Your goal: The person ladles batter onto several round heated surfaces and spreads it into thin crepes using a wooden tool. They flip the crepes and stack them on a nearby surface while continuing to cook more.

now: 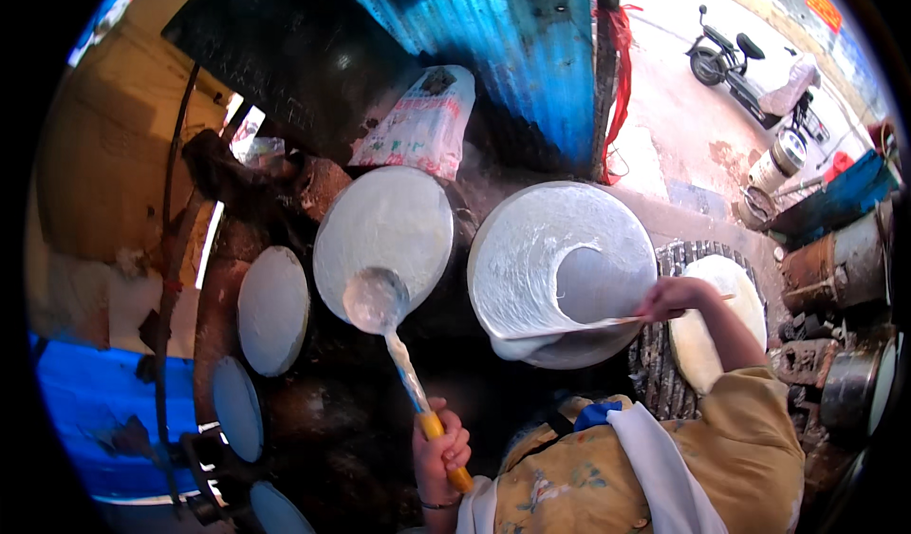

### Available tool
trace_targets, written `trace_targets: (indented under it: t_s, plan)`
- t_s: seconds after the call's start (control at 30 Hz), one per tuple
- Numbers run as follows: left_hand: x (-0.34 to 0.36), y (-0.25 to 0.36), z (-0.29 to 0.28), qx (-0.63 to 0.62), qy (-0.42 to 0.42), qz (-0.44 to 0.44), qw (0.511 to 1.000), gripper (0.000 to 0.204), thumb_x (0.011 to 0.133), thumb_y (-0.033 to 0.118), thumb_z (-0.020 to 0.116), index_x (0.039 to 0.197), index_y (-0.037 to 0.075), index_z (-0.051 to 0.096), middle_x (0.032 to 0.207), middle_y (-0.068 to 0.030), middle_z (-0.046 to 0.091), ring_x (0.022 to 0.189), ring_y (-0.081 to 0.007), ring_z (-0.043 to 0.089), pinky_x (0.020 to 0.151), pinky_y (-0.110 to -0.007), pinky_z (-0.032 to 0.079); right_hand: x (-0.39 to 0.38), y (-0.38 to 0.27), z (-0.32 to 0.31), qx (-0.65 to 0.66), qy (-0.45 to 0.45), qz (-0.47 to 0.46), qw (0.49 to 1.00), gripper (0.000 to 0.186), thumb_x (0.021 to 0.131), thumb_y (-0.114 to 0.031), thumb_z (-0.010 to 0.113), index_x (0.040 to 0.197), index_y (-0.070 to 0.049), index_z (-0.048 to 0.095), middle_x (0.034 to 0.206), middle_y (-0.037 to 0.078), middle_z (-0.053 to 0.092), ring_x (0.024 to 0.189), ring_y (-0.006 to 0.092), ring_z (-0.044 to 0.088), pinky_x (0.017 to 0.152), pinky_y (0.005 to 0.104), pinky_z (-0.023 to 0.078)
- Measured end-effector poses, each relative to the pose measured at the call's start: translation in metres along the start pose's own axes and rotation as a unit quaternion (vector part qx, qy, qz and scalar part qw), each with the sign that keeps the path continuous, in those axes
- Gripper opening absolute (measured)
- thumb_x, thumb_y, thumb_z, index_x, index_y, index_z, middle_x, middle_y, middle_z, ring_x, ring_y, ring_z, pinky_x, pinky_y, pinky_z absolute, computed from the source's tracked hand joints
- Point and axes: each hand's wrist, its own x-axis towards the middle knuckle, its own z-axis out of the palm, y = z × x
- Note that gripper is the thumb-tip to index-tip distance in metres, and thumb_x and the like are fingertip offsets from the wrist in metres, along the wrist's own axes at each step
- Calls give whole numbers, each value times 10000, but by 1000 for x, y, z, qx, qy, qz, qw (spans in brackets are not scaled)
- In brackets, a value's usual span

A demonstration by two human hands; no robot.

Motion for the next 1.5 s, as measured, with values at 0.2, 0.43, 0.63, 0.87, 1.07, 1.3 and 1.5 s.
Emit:
trace_targets:
  t_s: [0.2, 0.43, 0.63, 0.87, 1.07, 1.3, 1.5]
  plan:
    - [-9, -10, -21, -54, -6, -17, 998, 414, 772, -49, 489, 1170, 42, 423, 765, -55, 455, 475, -52, 383, 405, -155, 390, 10, 62, -20, 264, 153, -154, 940, 127, 783, -92, 679, 894, -31, 672, 558, 21, 556, 351, 53, 408, 298, 207, 265]
    - [-58, -20, -43, -13, 37, 15, 999, 384, 800, -8, 467, 1177, 42, 418, 754, -27, 418, 480, -34, 375, 414, -137, 389, 38, 47, 93, 180, 78, -117, 974, 238, 762, -120, 725, 990, -62, 686, 600, -30, 546, 436, 37, 426, 371, 180, 310]
    - [-116, -38, -90, -60, 57, 42, 996, 379, 800, 10, 486, 1172, 47, 422, 771, -33, 436, 483, -38, 379, 417, -146, 390, 98, -15, 284, 372, 97, -234, 893, 285, 902, -264, 557, 1176, -190, 540, 576, -70, 366, 429, 42, 354, 372, 187, 304]
    - [-164, -48, -137, -86, 86, 69, 990, 360, 799, 9, 490, 1149, 54, 425, 769, -31, 450, 493, -37, 376, 417, -147, 381, 69, 27, 314, 361, 265, -114, 887, 202, 940, -292, 470, 766, -191, 449, 532, -59, 339, 371, 59, 318, 337, 217, 280]
    - [-178, -55, -159, -130, 80, 70, 986, 354, 798, 3, 485, 1144, 51, 425, 763, -32, 455, 495, -39, 384, 421, -144, 382, 74, 60, 289, 344, 402, -204, 824, 126, 950, -278, 447, 893, -183, 506, 513, -37, 347, 350, 72, 331, 306, 231, 285]
    - [-170, -44, -149, -104, 34, 38, 993, 367, 799, -3, 472, 1158, 47, 420, 744, -43, 450, 488, -46, 385, 420, -158, 388, 94, 86, 302, 116, 417, -244, 868, 183, 925, -257, 507, 819, -111, 540, 522, -26, 406, 358, 96, 394, 304, 268, 345]
    - [-156, -46, -137, -85, 5, -1, 996, 373, 797, 1, 472, 1164, 46, 414, 751, -50, 446, 482, -53, 382, 420, -159, 387, 42, 83, 242, 211, 455, -179, 846, 191, 926, -263, 495, 829, -112, 560, 522, -5, 426, 343, 119, 408, 303, 281, 366]
